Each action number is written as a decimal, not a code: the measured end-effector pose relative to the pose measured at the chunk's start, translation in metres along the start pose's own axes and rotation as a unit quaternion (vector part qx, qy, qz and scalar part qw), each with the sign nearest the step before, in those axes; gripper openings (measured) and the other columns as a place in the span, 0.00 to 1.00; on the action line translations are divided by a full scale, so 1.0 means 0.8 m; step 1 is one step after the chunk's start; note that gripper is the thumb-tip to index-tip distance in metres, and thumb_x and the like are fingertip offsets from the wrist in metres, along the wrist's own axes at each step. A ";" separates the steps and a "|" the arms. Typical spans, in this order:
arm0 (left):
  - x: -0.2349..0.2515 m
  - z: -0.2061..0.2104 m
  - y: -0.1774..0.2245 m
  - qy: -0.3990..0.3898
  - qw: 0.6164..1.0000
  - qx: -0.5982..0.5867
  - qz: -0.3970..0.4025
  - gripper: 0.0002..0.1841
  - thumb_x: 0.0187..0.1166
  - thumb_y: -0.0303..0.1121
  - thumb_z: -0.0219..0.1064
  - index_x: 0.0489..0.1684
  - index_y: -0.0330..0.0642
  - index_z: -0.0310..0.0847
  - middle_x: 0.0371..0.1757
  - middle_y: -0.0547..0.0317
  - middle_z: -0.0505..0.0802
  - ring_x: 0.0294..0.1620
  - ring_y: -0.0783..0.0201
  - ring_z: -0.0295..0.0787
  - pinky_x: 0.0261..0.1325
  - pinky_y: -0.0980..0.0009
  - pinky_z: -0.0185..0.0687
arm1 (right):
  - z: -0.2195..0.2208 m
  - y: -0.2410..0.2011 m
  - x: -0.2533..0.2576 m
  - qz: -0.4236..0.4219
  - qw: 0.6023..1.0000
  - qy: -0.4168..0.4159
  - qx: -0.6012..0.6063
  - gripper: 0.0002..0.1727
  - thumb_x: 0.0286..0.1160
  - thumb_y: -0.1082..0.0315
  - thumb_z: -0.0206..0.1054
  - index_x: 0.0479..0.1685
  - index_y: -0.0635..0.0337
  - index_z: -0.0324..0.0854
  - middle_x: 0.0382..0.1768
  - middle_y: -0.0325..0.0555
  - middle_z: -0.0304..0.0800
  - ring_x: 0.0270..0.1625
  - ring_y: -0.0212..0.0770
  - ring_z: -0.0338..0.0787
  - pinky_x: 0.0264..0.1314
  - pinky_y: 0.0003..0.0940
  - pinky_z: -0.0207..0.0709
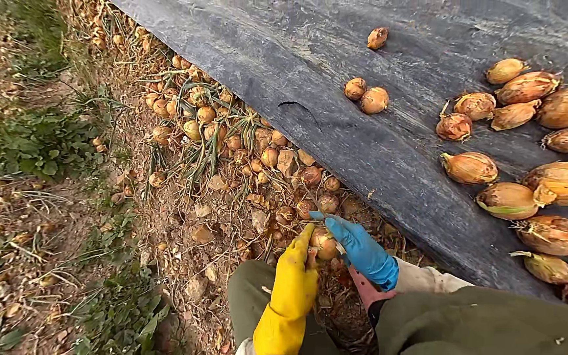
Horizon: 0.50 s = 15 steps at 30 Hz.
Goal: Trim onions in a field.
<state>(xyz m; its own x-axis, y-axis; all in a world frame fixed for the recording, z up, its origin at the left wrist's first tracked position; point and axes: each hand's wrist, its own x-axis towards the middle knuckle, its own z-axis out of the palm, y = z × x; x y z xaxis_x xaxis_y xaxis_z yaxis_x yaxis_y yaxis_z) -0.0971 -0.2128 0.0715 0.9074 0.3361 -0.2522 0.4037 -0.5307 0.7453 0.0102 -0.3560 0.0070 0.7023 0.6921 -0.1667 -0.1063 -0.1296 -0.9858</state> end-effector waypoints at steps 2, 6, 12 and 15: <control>-0.012 -0.003 0.001 -0.034 0.995 -0.011 -0.090 0.25 0.78 0.23 0.63 0.78 0.38 0.78 0.57 0.53 0.95 0.51 0.66 0.94 0.61 0.66 0.90 | -0.004 0.009 -0.006 -0.117 0.980 0.040 -0.154 0.32 0.92 0.38 0.40 0.84 0.38 0.74 0.62 0.38 0.94 0.53 0.33 0.94 0.55 0.43 0.88; -0.015 -0.012 0.000 -0.024 0.989 -0.006 -0.147 0.12 0.83 0.32 0.59 0.51 0.42 0.88 0.32 0.63 0.92 0.29 0.68 0.89 0.38 0.66 0.89 | -0.022 0.013 -0.014 -0.239 0.935 0.122 -0.230 0.32 0.92 0.40 0.43 0.86 0.42 0.72 0.52 0.41 0.97 0.43 0.34 0.95 0.41 0.41 0.90; -0.007 -0.018 0.058 0.043 0.972 0.230 -0.010 0.18 0.83 0.41 0.59 0.57 0.46 0.93 0.41 0.54 0.97 0.41 0.53 0.96 0.44 0.48 0.90 | -0.040 -0.004 -0.018 0.180 0.964 -0.108 -0.162 0.49 0.69 0.17 0.46 0.76 0.42 0.80 0.45 0.48 0.93 0.48 0.47 0.91 0.54 0.55 0.81; -0.003 0.009 0.071 -0.098 0.967 0.230 -0.044 0.18 0.84 0.45 0.58 0.51 0.45 0.92 0.39 0.51 0.96 0.42 0.50 0.95 0.45 0.46 0.87 | -0.014 -0.009 -0.023 0.210 0.976 -0.034 0.038 0.40 0.77 0.23 0.45 0.59 0.47 0.85 0.23 0.29 0.79 0.19 0.27 0.74 0.25 0.25 0.73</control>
<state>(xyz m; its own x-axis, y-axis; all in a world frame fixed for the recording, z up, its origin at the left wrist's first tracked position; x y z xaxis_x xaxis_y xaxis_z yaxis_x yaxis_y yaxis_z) -0.0754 -0.2493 0.1100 0.8538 0.2655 -0.4477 0.4484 -0.8120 0.3735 0.0057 -0.3761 0.0176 0.5368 0.6354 -0.5550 -0.4292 -0.3606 -0.8281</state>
